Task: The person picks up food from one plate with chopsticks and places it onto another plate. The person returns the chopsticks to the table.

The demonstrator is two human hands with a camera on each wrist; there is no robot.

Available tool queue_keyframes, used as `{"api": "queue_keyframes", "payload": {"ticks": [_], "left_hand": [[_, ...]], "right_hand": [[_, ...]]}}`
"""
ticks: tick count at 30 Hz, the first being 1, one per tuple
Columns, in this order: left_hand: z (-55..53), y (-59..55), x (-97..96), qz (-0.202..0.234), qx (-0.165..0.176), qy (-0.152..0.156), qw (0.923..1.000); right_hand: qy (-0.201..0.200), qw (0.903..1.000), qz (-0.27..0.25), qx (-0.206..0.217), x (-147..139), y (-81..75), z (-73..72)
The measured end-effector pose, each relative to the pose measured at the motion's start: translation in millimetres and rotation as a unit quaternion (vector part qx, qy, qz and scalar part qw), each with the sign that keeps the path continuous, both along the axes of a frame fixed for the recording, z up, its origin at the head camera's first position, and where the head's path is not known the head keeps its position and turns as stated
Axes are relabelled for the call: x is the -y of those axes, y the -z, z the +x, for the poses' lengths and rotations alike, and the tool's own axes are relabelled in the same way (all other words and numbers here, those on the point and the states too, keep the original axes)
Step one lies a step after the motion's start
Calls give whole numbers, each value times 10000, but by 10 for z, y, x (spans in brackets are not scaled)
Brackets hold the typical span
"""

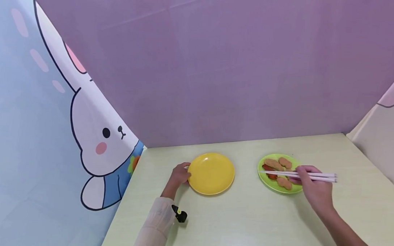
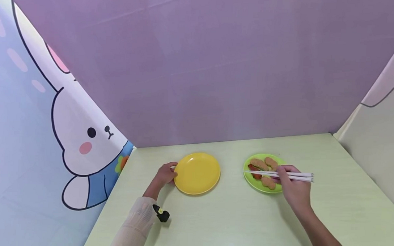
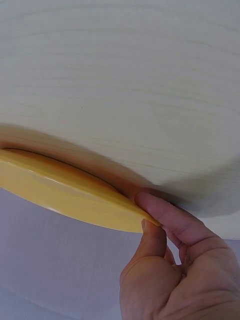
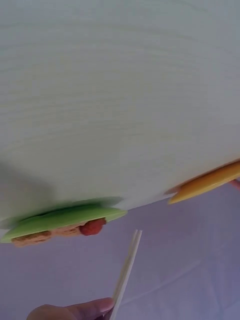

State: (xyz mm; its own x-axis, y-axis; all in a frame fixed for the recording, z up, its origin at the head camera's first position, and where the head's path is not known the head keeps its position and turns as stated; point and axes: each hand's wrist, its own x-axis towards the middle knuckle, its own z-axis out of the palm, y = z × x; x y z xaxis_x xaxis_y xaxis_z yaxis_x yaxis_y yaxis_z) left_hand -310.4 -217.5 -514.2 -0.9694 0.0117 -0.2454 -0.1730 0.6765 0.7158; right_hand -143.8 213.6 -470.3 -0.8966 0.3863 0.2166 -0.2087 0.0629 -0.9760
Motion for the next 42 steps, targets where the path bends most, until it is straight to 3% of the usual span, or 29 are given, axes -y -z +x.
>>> {"api": "queue_keyframes", "payload": {"ticks": [7,10,12,14,16,19,23,25,28,30,37,42], "left_hand": [[11,-2,6,12,-12,24,10000],[27,-9,6,5,-36,83,10000],[38,-10,7,-3,-48,107,9999],[38,-5,9,-36,-71,123,9999],[36,-3,9,-68,-89,128,9999],[38,-9,7,-90,-97,124,9998],[42,-20,0,-76,-44,76,9999],[36,-16,-1,-73,-20,46,10000],[21,0,-1,-85,8,17,10000],[13,7,-1,-79,23,21,10000],[8,-11,-4,-49,39,1,10000],[-1,-12,-11,-118,13,37,9999]], "right_hand": [[-559,9923,1104,95,270,-3,-90],[-321,9800,1956,-151,374,6,-106],[-112,9683,2425,-586,439,23,-121],[42,9497,2868,-1258,488,46,-150],[8,9251,3248,-1964,523,70,-184],[-102,8697,4034,-2842,558,103,-238],[-380,8073,4714,-3529,599,142,-272],[-507,7828,4983,-3693,613,159,-277],[-667,7535,5341,-3775,632,201,-282],[-779,7393,5566,-3710,647,233,-272],[-1321,7047,6160,-3262,734,358,-164],[-1469,6869,6605,-2652,838,410,-74]]}}
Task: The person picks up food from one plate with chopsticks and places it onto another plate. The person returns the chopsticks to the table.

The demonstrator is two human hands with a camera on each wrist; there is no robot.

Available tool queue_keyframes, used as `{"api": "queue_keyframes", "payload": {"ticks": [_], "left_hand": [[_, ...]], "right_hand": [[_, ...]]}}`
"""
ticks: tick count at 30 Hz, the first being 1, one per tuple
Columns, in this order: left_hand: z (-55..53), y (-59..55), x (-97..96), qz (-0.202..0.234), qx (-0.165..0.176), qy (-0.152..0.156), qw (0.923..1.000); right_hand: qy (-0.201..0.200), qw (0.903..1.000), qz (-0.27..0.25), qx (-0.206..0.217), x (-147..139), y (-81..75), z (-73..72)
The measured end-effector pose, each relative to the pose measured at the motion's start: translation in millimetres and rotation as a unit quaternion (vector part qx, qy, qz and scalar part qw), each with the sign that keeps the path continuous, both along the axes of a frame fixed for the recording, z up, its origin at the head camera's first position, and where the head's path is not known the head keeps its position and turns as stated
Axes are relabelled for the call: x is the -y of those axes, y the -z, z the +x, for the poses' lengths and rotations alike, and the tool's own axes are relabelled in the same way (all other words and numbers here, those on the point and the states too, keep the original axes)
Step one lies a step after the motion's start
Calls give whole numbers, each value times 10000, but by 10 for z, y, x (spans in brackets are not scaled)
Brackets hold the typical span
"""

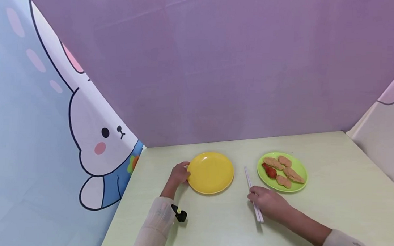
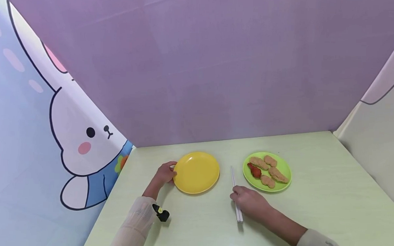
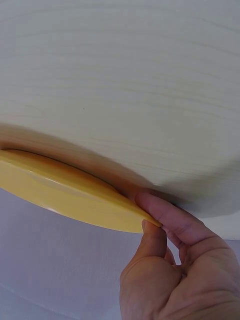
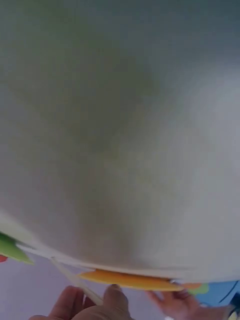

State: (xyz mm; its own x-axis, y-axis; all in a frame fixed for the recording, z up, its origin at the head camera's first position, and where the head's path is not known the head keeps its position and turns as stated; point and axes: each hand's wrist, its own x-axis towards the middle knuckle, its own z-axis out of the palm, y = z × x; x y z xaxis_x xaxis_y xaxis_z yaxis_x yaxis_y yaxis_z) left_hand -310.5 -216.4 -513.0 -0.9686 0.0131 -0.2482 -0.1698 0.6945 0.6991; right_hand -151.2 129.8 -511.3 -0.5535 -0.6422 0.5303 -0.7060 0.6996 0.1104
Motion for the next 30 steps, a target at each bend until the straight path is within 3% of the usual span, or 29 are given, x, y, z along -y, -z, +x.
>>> {"api": "queue_keyframes", "payload": {"ticks": [8,15,23,30], "left_hand": [[-21,31,4,-19,25,-12,10000],[-16,23,3,-38,0,49,10000],[-30,26,4,-28,18,1,10000],[-19,10,9,40,31,11,10000]], "right_hand": [[-94,9984,515,231,71,89,43],[-421,9981,374,267,14,100,1],[-585,9943,-37,888,-34,110,15],[-729,9931,-55,914,-69,97,28]]}}
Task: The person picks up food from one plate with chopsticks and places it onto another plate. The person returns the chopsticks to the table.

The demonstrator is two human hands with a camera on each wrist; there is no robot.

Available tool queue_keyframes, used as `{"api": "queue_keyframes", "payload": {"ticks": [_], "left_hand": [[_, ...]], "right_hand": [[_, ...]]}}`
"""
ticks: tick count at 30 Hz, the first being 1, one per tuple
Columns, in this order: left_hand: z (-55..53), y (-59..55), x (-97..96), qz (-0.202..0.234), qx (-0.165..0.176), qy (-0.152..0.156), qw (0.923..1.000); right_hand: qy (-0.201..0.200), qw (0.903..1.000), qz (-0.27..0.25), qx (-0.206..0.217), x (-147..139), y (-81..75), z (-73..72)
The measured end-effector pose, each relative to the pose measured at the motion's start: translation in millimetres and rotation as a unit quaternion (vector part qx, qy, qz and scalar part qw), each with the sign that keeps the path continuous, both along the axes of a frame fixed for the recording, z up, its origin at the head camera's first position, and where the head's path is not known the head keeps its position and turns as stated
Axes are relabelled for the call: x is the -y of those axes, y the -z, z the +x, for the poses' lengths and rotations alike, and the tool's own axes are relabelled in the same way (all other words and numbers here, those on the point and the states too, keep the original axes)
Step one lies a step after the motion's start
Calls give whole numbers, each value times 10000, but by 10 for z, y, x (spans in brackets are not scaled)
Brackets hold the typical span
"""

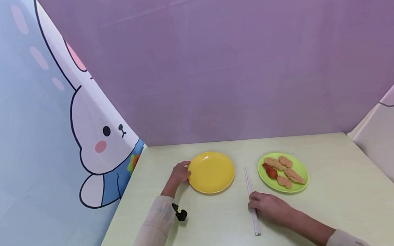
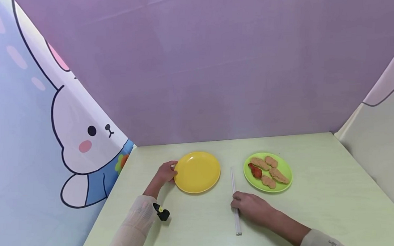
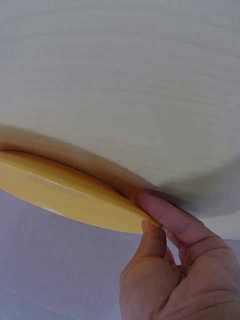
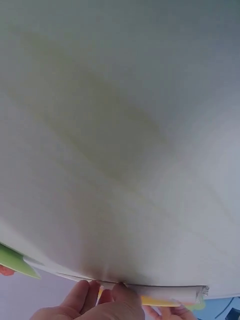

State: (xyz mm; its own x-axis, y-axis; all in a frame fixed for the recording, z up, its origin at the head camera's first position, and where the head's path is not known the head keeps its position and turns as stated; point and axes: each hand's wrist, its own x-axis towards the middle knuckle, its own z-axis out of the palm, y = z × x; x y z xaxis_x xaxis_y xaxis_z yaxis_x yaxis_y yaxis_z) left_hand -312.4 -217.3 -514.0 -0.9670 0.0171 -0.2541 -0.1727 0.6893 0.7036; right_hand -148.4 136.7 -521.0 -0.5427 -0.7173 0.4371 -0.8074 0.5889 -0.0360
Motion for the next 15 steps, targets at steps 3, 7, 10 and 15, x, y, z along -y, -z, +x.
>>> {"api": "queue_keyframes", "payload": {"ticks": [3,7,10,15], "left_hand": [[4,-10,-1,13,-23,11,10000],[-2,-21,2,-82,-58,26,9999],[10,-21,9,-109,-84,48,9999],[48,-29,38,-225,-247,195,9993]], "right_hand": [[29,9999,49,160,-17,-10,6],[92,9995,81,297,-13,-11,3],[136,9994,75,312,0,-16,7],[440,9979,-31,472,26,-84,8]]}}
